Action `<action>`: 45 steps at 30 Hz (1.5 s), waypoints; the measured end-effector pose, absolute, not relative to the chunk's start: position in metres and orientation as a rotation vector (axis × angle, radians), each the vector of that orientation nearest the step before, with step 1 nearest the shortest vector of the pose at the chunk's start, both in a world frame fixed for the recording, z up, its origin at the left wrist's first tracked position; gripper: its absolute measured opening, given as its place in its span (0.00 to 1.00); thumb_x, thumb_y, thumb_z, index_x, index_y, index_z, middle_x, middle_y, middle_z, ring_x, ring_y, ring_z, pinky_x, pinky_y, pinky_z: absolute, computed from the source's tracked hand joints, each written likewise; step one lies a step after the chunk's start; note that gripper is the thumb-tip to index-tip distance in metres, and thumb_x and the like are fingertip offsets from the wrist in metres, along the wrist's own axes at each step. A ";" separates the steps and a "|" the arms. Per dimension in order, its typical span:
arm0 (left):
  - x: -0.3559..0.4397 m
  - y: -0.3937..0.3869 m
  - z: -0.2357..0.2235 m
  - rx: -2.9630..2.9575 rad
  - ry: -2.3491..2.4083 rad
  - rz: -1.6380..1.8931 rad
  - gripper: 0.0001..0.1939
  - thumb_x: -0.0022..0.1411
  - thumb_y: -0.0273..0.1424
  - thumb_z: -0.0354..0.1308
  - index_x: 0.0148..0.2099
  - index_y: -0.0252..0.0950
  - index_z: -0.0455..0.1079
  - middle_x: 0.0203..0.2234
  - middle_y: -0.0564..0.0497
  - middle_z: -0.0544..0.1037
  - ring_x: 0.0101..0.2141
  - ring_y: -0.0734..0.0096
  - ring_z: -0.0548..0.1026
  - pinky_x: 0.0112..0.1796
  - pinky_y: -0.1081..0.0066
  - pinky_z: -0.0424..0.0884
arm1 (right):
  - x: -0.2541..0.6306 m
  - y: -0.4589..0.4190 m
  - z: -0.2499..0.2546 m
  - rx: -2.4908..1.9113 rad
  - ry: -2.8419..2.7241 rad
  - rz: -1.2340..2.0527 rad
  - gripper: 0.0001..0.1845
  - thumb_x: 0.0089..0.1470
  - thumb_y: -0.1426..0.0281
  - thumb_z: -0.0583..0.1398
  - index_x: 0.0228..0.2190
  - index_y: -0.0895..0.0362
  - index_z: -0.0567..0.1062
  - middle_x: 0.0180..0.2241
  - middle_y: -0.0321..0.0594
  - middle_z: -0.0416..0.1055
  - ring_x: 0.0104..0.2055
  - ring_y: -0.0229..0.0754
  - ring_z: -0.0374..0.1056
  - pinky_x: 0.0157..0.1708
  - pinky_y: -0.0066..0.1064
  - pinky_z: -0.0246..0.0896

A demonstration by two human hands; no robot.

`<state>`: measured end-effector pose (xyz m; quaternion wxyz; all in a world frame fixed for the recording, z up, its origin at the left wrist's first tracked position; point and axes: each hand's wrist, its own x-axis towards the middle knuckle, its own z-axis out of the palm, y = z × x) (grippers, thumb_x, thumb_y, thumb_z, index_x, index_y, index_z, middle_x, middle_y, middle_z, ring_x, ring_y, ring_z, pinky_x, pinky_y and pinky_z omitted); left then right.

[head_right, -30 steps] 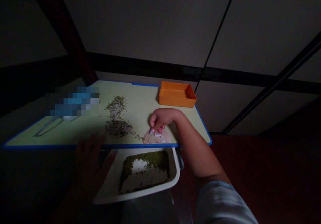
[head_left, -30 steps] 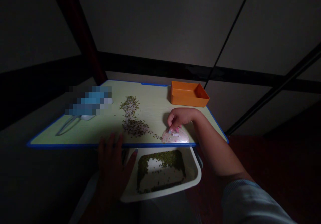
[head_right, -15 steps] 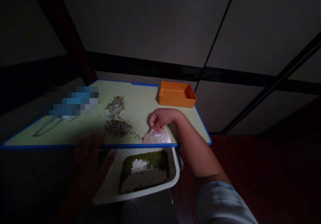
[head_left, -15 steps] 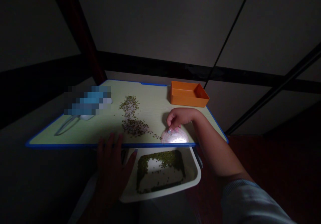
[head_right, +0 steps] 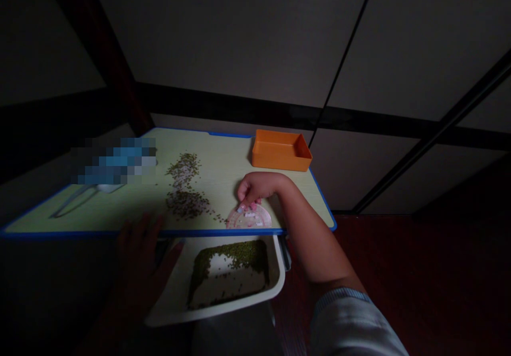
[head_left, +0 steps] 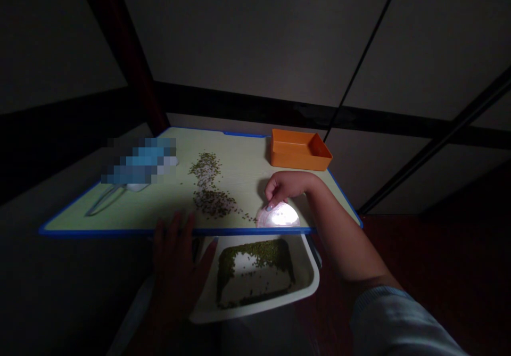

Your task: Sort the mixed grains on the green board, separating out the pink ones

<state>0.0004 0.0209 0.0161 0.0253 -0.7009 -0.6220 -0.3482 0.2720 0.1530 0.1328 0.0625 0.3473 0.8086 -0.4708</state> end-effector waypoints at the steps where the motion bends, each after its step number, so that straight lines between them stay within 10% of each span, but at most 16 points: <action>1: 0.000 0.021 0.016 -2.166 -1.920 -1.073 0.33 0.60 0.45 0.45 0.63 0.34 0.53 0.64 0.40 0.53 0.66 0.49 0.41 0.63 0.48 0.43 | 0.272 0.153 0.133 1.047 2.450 -1.422 0.10 0.47 0.65 0.65 0.24 0.60 0.74 0.18 0.29 0.68 0.21 0.29 0.59 0.26 0.25 0.52; 45: 0.001 0.021 0.014 -2.155 -1.937 -1.094 0.33 0.61 0.45 0.45 0.65 0.36 0.50 0.65 0.41 0.51 0.66 0.49 0.41 0.62 0.46 0.46 | 0.280 0.154 0.137 1.369 2.503 -1.425 0.08 0.44 0.68 0.64 0.21 0.60 0.73 0.18 0.31 0.69 0.22 0.30 0.62 0.27 0.26 0.55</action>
